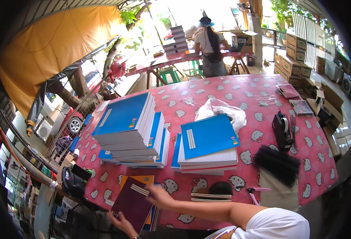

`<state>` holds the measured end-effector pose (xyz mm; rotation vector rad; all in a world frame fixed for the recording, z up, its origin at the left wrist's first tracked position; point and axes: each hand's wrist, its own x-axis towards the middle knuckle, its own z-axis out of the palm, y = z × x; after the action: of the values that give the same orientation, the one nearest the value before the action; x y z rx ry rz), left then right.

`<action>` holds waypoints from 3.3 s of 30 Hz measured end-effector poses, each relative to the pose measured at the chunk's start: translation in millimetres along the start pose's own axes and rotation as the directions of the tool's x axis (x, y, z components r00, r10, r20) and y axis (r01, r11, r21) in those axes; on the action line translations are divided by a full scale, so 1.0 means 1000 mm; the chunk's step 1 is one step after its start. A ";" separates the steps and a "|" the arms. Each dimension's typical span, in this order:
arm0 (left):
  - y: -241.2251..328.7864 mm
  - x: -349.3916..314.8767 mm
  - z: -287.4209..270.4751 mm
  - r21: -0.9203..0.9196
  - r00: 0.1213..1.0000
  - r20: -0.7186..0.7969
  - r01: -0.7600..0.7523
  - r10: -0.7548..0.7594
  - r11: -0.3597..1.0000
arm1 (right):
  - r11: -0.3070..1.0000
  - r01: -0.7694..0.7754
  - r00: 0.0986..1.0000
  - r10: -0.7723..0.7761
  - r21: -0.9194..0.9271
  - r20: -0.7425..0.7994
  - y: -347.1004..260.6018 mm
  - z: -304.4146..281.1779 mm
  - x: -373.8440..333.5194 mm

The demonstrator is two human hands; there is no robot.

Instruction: The person places a spiral binding onto a stack of notebooks and uses a pair of pink shears to trim the end of the binding coil.

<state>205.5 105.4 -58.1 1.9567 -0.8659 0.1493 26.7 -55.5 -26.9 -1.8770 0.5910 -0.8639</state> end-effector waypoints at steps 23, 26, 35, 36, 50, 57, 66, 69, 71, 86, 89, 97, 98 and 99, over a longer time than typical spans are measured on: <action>-0.068 0.000 0.015 -0.659 0.842 -0.117 0.332 -0.527 0.675 | 0.954 -0.144 0.894 0.239 0.261 -0.380 0.102 0.029 0.026; -0.085 0.020 0.008 -0.641 0.856 -0.145 0.301 -0.496 0.706 | 0.976 -0.078 0.895 0.158 0.204 -0.416 0.104 0.030 0.027; -0.122 0.029 0.022 -0.909 0.880 0.251 0.358 -0.404 0.215 | 0.966 -0.139 0.891 0.219 0.218 -0.399 0.108 0.035 0.032; -0.101 0.028 0.028 -0.904 0.880 0.277 0.375 -0.386 0.207 | 0.974 -0.112 0.891 0.186 0.197 -0.413 0.111 0.032 0.031; -0.129 0.009 0.028 -0.740 0.931 -0.042 0.215 -0.363 0.637 | 0.928 -0.132 0.894 0.263 0.348 -0.362 0.107 0.038 0.019; -0.138 0.032 0.031 -0.717 0.871 -0.014 0.333 -0.491 0.612 | 0.932 -0.080 0.920 0.205 0.353 -0.333 0.115 0.050 0.061; -0.125 -0.015 0.026 -0.724 0.868 0.007 0.347 -0.497 0.596 | 0.966 -0.050 0.921 0.143 0.254 -0.362 0.121 0.054 0.064; -0.074 -0.045 0.034 -0.699 0.815 0.109 0.470 -0.570 0.539 | 0.952 -0.056 0.930 0.159 0.300 -0.332 0.114 0.048 0.068; -0.056 -0.063 0.038 -0.690 0.778 0.173 0.533 -0.604 0.489 | 0.962 -0.072 0.934 0.158 0.264 -0.319 0.109 0.051 0.068; -0.005 -0.073 0.082 -0.645 0.695 0.535 0.703 -0.481 0.298 | 0.991 -0.007 0.937 0.052 0.131 -0.347 0.120 0.056 0.068; 0.012 -0.069 0.091 -0.635 0.694 0.586 0.714 -0.418 0.296 | 0.980 -0.065 0.921 0.132 0.190 -0.365 0.113 0.053 0.064; 0.071 -0.045 0.117 -0.634 0.687 0.694 0.724 -0.214 0.271 | 0.992 -0.103 0.995 0.104 -0.076 0.012 0.049 0.004 -0.056; 0.076 -0.042 0.118 -0.632 0.684 0.702 0.727 -0.201 0.268 | 0.996 -0.067 0.997 0.064 0.066 0.044 -0.002 -0.032 -0.062; 0.080 -0.043 0.120 -0.626 0.675 0.713 0.734 -0.187 0.262 | 0.978 -0.041 0.998 0.029 0.205 0.062 -0.043 -0.081 -0.061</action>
<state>95.0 6.7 -83.5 1.0574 -0.3932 -1.1025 -73.2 -39.0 17.1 -1.6933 0.4778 -0.8118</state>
